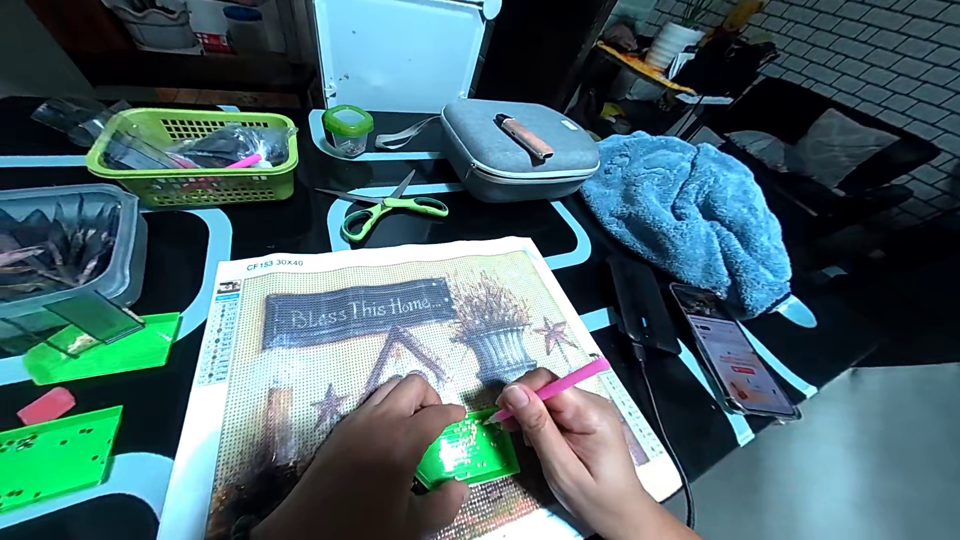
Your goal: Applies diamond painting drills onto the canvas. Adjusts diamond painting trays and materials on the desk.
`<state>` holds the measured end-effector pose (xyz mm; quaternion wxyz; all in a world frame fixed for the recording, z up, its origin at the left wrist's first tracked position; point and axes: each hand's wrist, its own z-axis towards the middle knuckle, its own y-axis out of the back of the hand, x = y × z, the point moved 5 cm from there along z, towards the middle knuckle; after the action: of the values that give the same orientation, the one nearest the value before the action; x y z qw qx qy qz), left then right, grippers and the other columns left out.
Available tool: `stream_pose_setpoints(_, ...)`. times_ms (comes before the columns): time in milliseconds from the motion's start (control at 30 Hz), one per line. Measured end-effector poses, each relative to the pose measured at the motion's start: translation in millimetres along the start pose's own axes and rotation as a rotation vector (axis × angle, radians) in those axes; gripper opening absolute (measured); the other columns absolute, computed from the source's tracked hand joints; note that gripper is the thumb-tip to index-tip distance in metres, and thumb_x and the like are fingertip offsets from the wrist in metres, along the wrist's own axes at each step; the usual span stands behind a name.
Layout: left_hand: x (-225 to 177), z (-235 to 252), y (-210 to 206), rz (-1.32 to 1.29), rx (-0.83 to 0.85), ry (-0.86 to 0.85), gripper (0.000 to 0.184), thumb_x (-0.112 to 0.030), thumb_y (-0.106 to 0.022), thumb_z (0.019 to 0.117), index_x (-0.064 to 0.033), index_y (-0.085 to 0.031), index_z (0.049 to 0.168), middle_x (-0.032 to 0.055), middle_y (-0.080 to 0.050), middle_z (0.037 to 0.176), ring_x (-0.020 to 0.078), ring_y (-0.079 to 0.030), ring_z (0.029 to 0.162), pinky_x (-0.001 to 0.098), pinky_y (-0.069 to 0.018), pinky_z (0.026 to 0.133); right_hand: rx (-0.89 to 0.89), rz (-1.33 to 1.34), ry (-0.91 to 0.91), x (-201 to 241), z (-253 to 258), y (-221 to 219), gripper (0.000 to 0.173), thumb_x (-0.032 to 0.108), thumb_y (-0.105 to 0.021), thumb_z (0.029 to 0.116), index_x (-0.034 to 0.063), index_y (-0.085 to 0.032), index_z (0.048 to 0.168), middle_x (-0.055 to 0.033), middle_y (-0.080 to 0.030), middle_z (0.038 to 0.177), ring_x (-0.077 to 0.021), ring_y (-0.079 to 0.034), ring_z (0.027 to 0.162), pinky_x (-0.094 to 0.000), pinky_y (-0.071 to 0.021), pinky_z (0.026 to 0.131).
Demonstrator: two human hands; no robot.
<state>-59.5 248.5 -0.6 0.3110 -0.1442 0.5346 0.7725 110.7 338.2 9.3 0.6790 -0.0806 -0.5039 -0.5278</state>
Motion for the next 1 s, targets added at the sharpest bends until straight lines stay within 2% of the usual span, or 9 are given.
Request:
stream_pose_setpoints(500, -1.8, 0.7, 0.2, 0.008, 0.010, 0.006, 0.046, -0.046, -0.072, 0.0793, -0.0182, -0.076, 0.116, 0.0012, -0.067, 0.096, 0.0133, -0.065, 0.084, 0.0261, -0.0552, 0.068, -0.030, 0.025, -0.015, -2.9, 0.8, 1.5, 0.033, 0.025, -0.048, 0.1102, 0.0039, -0.066, 0.092, 0.0025, -0.065, 0.076, 0.0036, -0.060, 0.067, -0.0122, -0.0502, 0.061)
stream_pose_setpoints(633, -1.0, 0.6, 0.5, -0.003, 0.017, 0.014, 0.047, -0.046, -0.072, 0.0789, -0.0181, -0.076, 0.116, 0.0014, -0.067, 0.097, 0.0138, -0.066, 0.084, 0.0269, -0.0558, 0.069, -0.118, 0.156, -0.184, -9.2, -0.7, 17.5, 0.030, 0.026, -0.049, 0.1094, 0.0113, -0.067, 0.091, 0.0069, -0.069, 0.077, 0.0036, -0.061, 0.063, -0.0117, -0.0507, 0.057)
stream_pose_setpoints(733, -2.4, 1.6, 1.4, -0.026, 0.045, 0.032, 0.047, -0.044, -0.073, 0.0791, -0.0164, -0.076, 0.117, 0.0035, -0.068, 0.098, 0.0171, -0.066, 0.086, 0.0309, -0.0566, 0.070, -0.185, 0.159, -0.274, -18.4, -4.1, 34.8, 0.030, 0.025, -0.047, 0.1098, 0.0133, -0.066, 0.088, 0.0052, -0.069, 0.075, 0.0013, -0.060, 0.058, -0.0123, -0.0494, 0.052)
stream_pose_setpoints(1000, -3.5, 1.9, 3.9, -0.043, 0.094, 0.055, 0.048, -0.043, -0.074, 0.0805, -0.0147, -0.075, 0.120, 0.0055, -0.068, 0.101, 0.0193, -0.066, 0.088, 0.0336, -0.0566, 0.073, -0.201, 0.020, -0.195, -22.4, -9.7, 37.1, 0.031, 0.025, -0.048, 0.1096, 0.0141, -0.064, 0.086, 0.0088, -0.063, 0.070, 0.0041, -0.056, 0.058, -0.0109, -0.0462, 0.053)
